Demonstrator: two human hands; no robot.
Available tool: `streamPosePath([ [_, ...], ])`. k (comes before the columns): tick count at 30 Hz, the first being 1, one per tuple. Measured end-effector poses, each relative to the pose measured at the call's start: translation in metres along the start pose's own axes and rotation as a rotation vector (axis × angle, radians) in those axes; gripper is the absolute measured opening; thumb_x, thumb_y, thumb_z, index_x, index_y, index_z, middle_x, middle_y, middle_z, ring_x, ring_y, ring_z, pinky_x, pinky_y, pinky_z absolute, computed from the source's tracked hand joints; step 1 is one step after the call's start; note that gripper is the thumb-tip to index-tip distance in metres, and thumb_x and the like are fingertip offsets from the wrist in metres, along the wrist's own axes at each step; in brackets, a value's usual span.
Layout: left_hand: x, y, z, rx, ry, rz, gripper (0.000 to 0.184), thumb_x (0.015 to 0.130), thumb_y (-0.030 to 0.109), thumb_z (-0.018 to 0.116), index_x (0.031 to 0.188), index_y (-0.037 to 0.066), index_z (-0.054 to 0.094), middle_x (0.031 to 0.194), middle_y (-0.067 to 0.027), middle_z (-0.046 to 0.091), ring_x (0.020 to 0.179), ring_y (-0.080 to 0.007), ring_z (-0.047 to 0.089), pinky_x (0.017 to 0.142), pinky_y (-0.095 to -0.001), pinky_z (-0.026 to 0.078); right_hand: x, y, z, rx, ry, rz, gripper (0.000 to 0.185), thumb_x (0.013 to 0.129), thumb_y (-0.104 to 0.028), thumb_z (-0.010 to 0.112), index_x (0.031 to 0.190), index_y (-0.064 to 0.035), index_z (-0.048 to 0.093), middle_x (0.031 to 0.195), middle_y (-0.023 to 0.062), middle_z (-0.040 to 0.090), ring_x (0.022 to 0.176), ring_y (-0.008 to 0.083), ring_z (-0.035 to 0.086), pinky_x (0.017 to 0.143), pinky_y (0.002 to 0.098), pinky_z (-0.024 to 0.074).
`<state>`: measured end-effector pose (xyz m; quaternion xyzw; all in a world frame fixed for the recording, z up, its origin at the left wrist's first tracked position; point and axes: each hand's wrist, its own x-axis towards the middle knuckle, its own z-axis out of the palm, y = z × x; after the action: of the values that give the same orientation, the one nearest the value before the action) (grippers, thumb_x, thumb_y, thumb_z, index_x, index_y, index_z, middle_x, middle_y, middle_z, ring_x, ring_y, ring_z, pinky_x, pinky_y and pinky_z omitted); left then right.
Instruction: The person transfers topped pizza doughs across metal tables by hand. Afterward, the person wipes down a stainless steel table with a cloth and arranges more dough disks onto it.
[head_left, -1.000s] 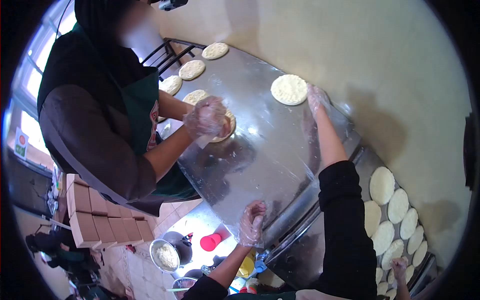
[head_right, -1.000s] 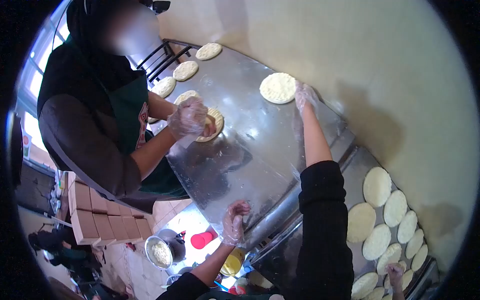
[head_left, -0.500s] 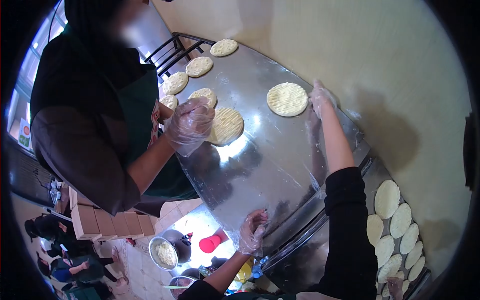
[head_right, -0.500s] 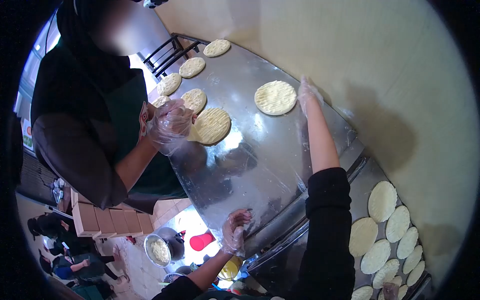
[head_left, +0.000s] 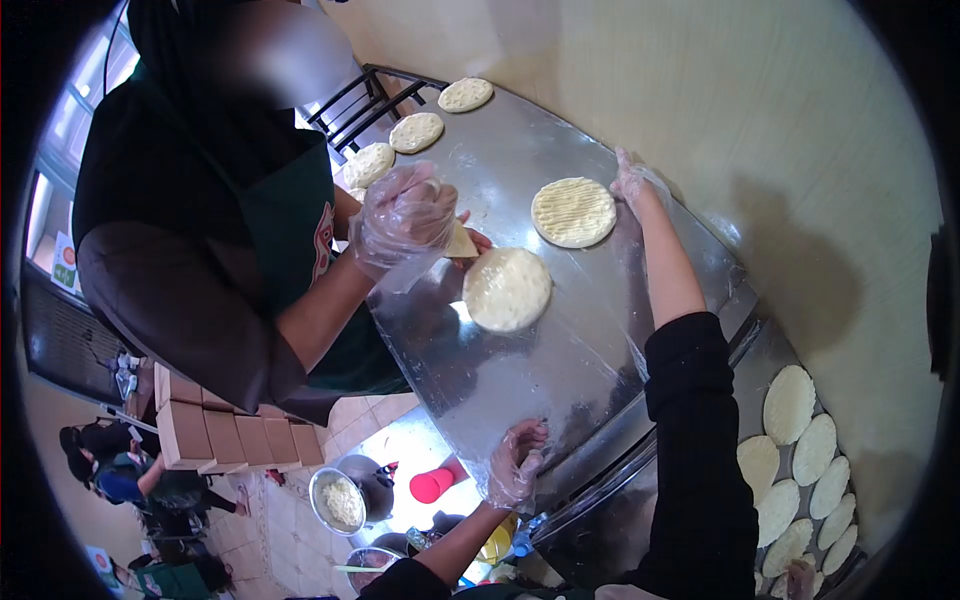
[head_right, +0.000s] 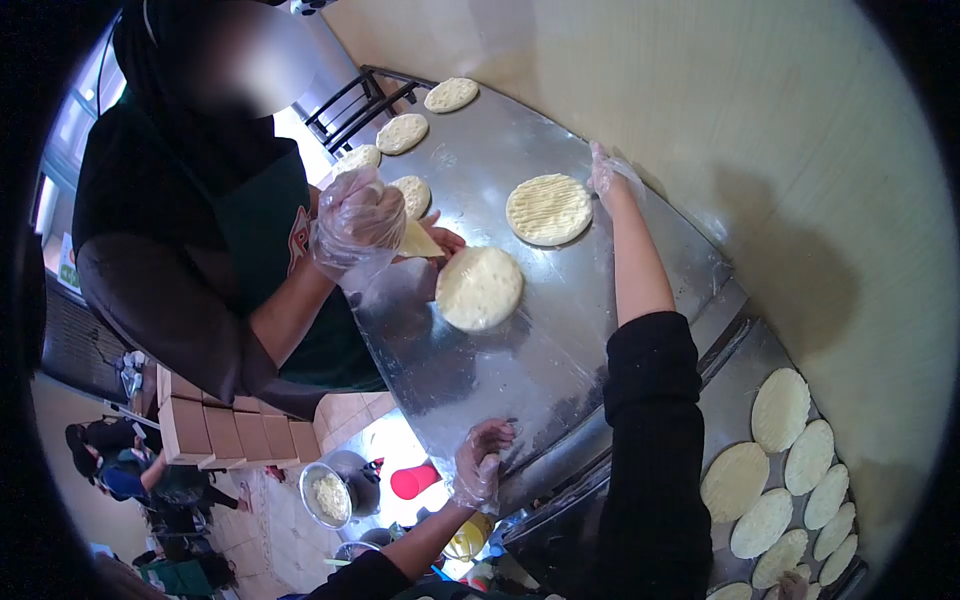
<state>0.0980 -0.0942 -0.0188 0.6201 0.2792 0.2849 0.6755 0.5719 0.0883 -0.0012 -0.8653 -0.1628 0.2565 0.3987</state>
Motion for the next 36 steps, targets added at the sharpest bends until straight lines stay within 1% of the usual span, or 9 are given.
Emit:
streamPosePath([
  [7,-0.001,0.001,0.003,-0.005,0.024,0.01,0.065,0.082,0.046,0.059,0.123,-0.001,0.04,0.105,-0.0118,0.053,0.096,-0.0199,0.053,0.087,-0.0327,0.043,-0.048,-0.026,0.008,0.054,-0.071,-0.284,0.078,0.086,-0.064,0.03,0.135,-0.0037,0.036,0.142,0.0165,0.03,0.133,0.0294,0.025,0.108,0.0394,0.0193],
  [11,-0.002,0.001,0.006,-0.058,0.089,0.044,0.066,0.081,0.042,0.061,0.125,0.002,0.033,0.107,-0.0111,0.048,0.096,-0.02,0.051,0.084,-0.033,0.044,-0.054,-0.033,0.015,0.028,-0.146,-0.22,0.085,0.082,-0.069,0.031,0.136,-0.0031,0.032,0.144,0.0149,0.025,0.135,0.0284,0.02,0.109,0.0392,0.0167],
  [16,-0.002,-0.004,0.007,-0.14,0.14,0.082,0.066,0.081,0.038,0.062,0.127,0.005,0.028,0.111,-0.0108,0.042,0.098,-0.0197,0.048,0.081,-0.0327,0.045,-0.059,-0.027,0.025,0.173,-0.157,-0.157,0.093,0.075,-0.078,0.03,0.115,0.0022,0.057,0.133,0.0205,0.042,0.13,0.0306,0.032,0.106,0.0424,0.0212],
  [20,-0.002,-0.003,0.007,-0.15,0.134,0.079,0.067,0.08,0.039,0.062,0.127,0.005,0.028,0.111,-0.011,0.041,0.097,-0.02,0.048,0.081,-0.0325,0.044,-0.075,-0.044,0.017,-0.1,-0.282,-0.074,0.082,0.083,-0.069,0.026,0.13,-0.0041,0.043,0.131,0.0207,0.044,0.126,0.0348,0.035,0.106,0.0439,0.0232],
  [22,-0.002,-0.003,0.007,-0.151,0.133,0.078,0.068,0.08,0.039,0.063,0.127,0.005,0.028,0.111,-0.0109,0.041,0.097,-0.0199,0.048,0.081,-0.0324,0.044,-0.068,-0.055,0.027,-0.523,-0.154,-0.351,0.074,0.086,-0.063,0.027,0.122,-0.0033,0.051,0.122,0.0212,0.051,0.118,0.0366,0.044,0.1,0.0437,0.0316],
  [25,-0.002,-0.006,0.006,-0.143,0.121,0.076,0.069,0.079,0.041,0.064,0.127,0.005,0.028,0.111,-0.0108,0.041,0.096,-0.0198,0.048,0.081,-0.032,0.044,-0.077,-0.055,0.058,-0.371,-0.188,-0.666,0.067,0.087,-0.06,0.029,0.103,-0.0046,0.063,0.117,0.0192,0.055,0.109,0.0353,0.051,0.094,0.0426,0.0364],
  [32,-0.002,-0.004,0.004,-0.163,0.131,0.071,0.067,0.078,0.035,0.065,0.127,0.007,0.029,0.111,-0.0097,0.042,0.095,-0.019,0.048,0.081,-0.0316,0.044,-0.076,-0.068,0.084,-0.657,-0.379,-0.462,0.067,0.085,-0.064,0.032,0.098,-0.0067,0.066,0.107,0.0179,0.06,0.103,0.0344,0.054,0.09,0.0455,0.0384],
  [34,-0.002,-0.004,0.004,-0.172,0.129,0.075,0.066,0.078,0.032,0.065,0.127,0.007,0.029,0.111,-0.0095,0.042,0.095,-0.0187,0.048,0.081,-0.0315,0.044,-0.089,-0.07,0.064,-0.657,-0.457,-0.382,0.072,0.084,-0.066,0.029,0.114,-0.0072,0.059,0.128,0.0173,0.048,0.12,0.0364,0.043,0.099,0.049,0.0319],
  [36,-0.002,-0.007,0.003,-0.164,0.137,0.073,0.065,0.078,0.03,0.064,0.128,0.007,0.028,0.111,-0.0093,0.042,0.095,-0.0181,0.048,0.08,-0.0313,0.043,-0.109,-0.072,0.04,-0.673,-0.487,-0.309,0.076,0.082,-0.069,0.028,0.114,-0.008,0.06,0.129,0.017,0.047,0.121,0.0357,0.042,0.1,0.0497,0.031],
])
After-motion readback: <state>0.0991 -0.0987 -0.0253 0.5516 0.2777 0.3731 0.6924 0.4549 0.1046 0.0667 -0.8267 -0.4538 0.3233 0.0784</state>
